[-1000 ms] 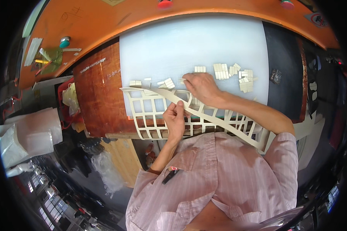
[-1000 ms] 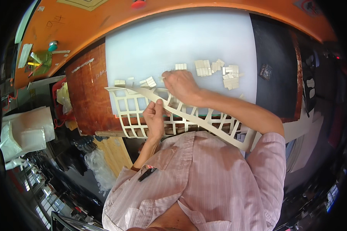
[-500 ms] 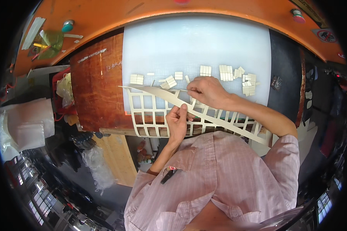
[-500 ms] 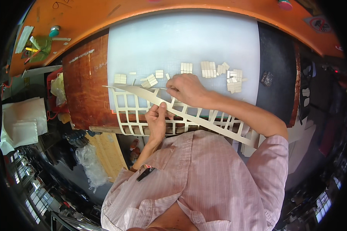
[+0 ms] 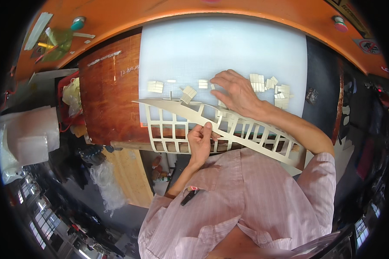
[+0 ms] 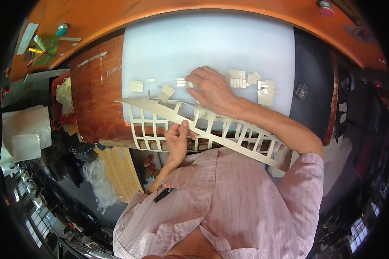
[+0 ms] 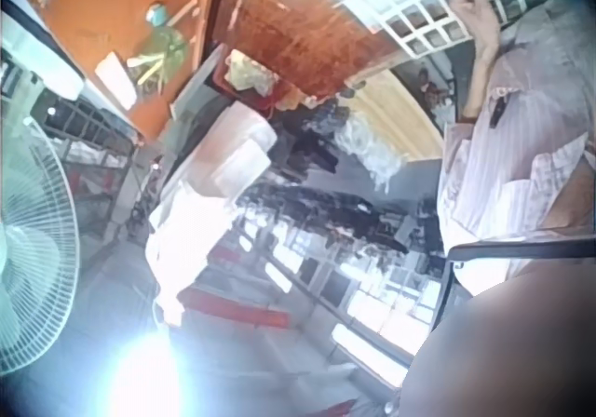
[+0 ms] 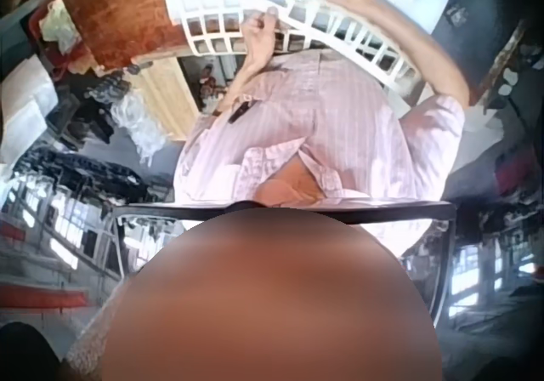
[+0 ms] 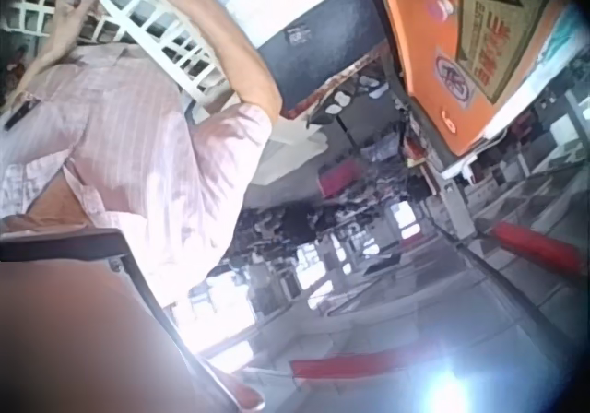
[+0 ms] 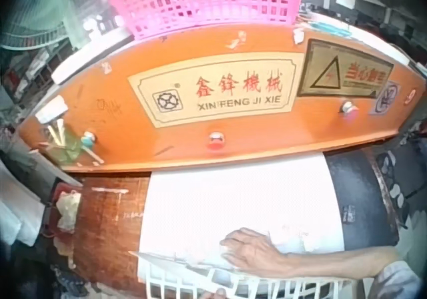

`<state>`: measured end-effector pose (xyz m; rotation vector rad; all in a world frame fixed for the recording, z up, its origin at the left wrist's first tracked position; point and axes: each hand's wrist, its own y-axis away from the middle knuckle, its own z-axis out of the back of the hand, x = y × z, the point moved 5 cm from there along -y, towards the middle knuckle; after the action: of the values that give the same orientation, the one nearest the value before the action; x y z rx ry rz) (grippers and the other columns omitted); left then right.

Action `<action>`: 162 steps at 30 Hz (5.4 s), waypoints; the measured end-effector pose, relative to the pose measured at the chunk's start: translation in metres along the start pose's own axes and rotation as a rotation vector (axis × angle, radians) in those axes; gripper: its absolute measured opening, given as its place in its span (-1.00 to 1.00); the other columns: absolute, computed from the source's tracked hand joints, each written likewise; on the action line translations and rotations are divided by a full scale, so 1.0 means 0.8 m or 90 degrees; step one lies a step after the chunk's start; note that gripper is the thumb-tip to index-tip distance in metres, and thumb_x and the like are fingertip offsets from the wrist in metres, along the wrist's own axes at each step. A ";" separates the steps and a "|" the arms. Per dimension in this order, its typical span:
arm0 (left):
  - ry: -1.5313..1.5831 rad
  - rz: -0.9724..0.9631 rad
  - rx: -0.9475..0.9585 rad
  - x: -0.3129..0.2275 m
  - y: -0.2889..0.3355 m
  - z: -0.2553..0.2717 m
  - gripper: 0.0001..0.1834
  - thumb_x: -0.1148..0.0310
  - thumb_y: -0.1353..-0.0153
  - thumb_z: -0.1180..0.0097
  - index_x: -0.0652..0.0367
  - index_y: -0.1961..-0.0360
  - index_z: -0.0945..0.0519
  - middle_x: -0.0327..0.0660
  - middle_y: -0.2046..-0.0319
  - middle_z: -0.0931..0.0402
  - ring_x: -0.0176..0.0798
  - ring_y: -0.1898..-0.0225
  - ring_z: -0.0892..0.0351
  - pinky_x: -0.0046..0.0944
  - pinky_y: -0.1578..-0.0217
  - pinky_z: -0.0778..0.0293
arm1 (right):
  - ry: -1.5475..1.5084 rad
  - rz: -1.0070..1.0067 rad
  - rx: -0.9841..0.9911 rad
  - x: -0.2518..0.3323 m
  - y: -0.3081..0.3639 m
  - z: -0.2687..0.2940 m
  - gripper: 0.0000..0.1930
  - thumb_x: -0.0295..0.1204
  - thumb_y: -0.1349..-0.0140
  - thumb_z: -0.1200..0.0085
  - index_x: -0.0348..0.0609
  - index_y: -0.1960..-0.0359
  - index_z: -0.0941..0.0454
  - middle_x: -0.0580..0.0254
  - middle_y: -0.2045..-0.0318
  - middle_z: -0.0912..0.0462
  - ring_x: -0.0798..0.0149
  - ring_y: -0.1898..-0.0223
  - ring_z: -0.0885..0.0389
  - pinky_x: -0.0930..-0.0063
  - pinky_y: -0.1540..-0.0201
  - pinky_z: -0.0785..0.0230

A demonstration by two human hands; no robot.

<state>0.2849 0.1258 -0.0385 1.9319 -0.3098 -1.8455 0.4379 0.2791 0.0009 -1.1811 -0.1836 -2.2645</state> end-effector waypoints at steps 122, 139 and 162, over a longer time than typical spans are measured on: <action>-0.057 0.027 0.082 0.024 0.068 0.051 -0.64 0.23 -0.56 -0.10 0.36 0.26 -0.68 -0.14 0.51 -0.68 -0.38 0.48 -0.60 -0.35 0.39 -0.52 | 0.123 0.320 0.200 -0.058 0.096 0.031 -0.76 -0.49 -0.16 -0.21 -0.21 0.14 -0.76 0.25 -0.09 -0.69 0.17 -0.20 -0.52 0.31 -0.18 -0.50; -0.046 0.034 0.071 0.017 0.066 0.050 -0.65 0.25 -0.55 -0.11 0.35 0.27 -0.68 -0.14 0.51 -0.68 -0.37 0.47 -0.60 -0.35 0.38 -0.51 | 0.196 0.279 0.281 -0.053 0.097 0.014 -0.67 -0.51 -0.15 -0.26 -0.16 0.01 -0.74 0.14 -0.20 -0.63 0.15 -0.31 -0.45 0.30 -0.29 -0.40; -0.282 -0.170 -0.005 0.078 0.038 0.049 -0.76 0.36 -0.49 -0.14 0.33 0.21 -0.73 -0.21 0.46 -0.70 -0.39 0.42 -0.61 -0.33 0.37 -0.52 | 0.002 0.126 0.272 -0.037 0.110 -0.006 -0.86 -0.58 -0.06 -0.23 -0.27 0.31 -0.65 0.18 0.35 -0.58 0.10 0.15 -0.59 0.19 0.10 -0.56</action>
<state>0.2555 0.0640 -0.0797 1.6023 -0.1845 -2.4434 0.4958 0.2169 -0.0372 -0.9240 -0.4995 -1.9287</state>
